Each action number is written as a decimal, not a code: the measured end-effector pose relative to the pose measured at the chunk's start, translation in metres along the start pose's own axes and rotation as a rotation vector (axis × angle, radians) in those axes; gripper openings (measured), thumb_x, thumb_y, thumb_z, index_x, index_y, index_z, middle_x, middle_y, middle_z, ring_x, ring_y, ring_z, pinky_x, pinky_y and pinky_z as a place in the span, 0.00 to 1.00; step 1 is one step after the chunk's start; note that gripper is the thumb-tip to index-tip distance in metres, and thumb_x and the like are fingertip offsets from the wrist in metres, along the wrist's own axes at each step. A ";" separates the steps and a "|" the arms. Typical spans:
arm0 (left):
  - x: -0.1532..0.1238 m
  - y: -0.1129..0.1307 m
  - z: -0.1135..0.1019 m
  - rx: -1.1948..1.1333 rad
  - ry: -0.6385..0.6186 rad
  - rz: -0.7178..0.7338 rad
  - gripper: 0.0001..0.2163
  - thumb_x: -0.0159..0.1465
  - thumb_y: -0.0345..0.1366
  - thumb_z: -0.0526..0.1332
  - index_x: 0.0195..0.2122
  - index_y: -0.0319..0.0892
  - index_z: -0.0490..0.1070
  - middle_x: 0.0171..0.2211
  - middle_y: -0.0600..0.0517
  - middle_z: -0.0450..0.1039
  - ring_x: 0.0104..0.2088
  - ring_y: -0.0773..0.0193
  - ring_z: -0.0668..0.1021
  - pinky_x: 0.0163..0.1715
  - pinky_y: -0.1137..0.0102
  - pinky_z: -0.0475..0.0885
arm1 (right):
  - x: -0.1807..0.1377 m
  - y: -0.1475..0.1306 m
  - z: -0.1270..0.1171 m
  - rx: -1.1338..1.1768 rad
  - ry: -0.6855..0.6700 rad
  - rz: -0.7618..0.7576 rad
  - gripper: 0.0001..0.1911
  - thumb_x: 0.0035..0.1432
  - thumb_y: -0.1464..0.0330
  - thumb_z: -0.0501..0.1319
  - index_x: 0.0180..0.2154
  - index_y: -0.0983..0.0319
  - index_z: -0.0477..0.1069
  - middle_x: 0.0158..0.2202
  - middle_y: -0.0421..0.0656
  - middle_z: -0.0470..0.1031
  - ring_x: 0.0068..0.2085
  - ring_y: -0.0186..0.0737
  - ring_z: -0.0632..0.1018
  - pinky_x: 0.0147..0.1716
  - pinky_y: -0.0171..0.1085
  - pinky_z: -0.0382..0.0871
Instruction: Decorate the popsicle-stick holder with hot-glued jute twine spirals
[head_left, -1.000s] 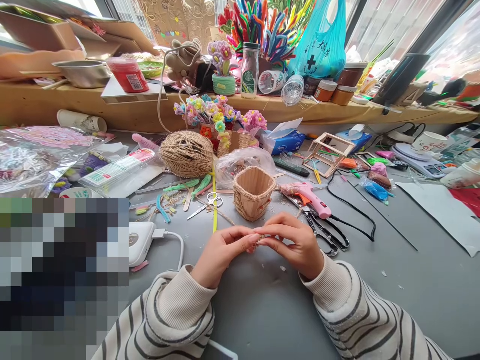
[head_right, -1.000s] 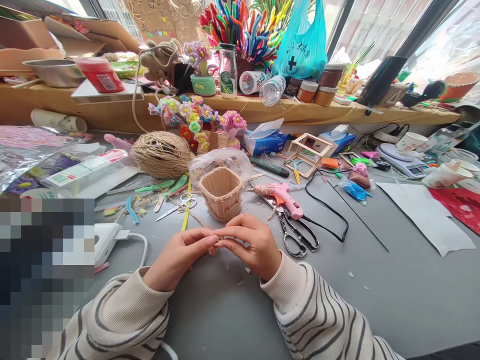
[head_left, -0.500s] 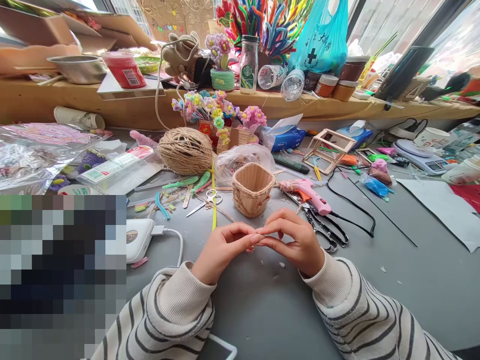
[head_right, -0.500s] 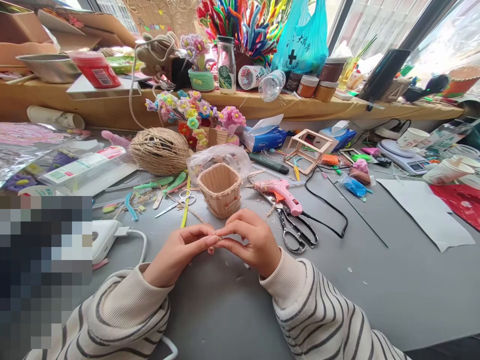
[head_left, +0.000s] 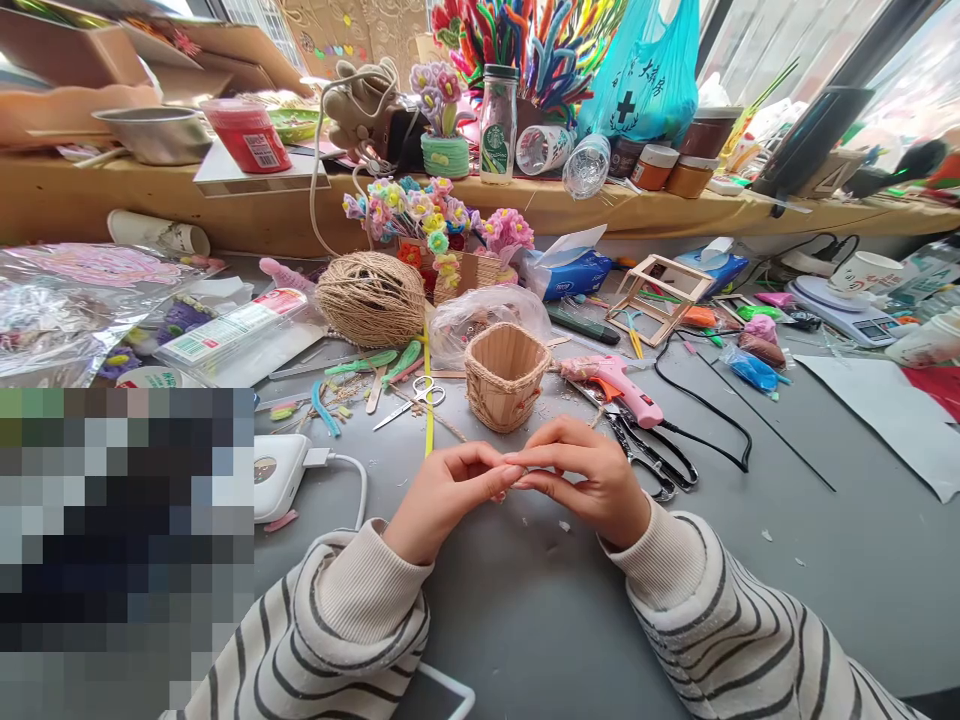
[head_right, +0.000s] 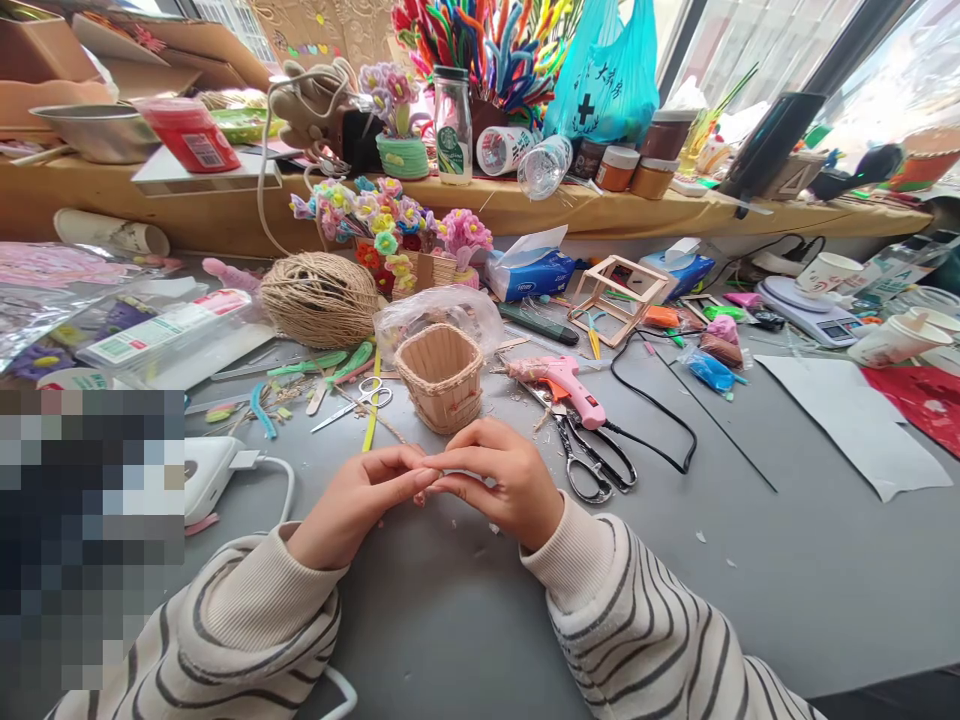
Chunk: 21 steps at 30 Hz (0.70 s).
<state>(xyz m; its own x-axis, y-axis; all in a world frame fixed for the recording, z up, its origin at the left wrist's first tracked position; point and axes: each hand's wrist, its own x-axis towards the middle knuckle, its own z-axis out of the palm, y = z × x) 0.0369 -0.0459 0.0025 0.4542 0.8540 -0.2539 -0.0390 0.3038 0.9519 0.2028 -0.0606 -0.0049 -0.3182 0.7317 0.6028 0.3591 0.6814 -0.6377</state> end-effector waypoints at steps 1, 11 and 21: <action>0.000 0.000 0.000 0.000 0.012 0.004 0.07 0.49 0.37 0.63 0.19 0.39 0.71 0.18 0.57 0.65 0.21 0.74 0.66 0.24 0.77 0.63 | 0.000 -0.001 0.001 -0.004 0.014 0.005 0.12 0.50 0.73 0.60 0.39 0.61 0.72 0.28 0.42 0.69 0.31 0.32 0.70 0.30 0.33 0.68; 0.000 -0.003 -0.002 0.067 0.098 -0.020 0.09 0.49 0.41 0.63 0.23 0.39 0.74 0.17 0.55 0.66 0.21 0.71 0.66 0.21 0.76 0.62 | -0.001 -0.003 0.002 -0.053 0.096 0.020 0.10 0.49 0.74 0.61 0.36 0.63 0.73 0.27 0.43 0.70 0.29 0.32 0.71 0.28 0.32 0.68; 0.001 -0.005 -0.003 -0.016 0.028 -0.033 0.08 0.49 0.39 0.64 0.23 0.38 0.73 0.20 0.55 0.67 0.24 0.71 0.68 0.28 0.75 0.63 | 0.000 -0.001 0.006 -0.039 0.081 0.025 0.09 0.48 0.72 0.62 0.35 0.62 0.72 0.28 0.43 0.70 0.30 0.32 0.71 0.29 0.33 0.69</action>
<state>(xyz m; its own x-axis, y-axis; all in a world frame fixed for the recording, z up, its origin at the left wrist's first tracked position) 0.0347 -0.0453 -0.0035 0.4305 0.8549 -0.2896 -0.0393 0.3383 0.9402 0.1974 -0.0612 -0.0070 -0.2375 0.7437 0.6249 0.4005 0.6611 -0.6345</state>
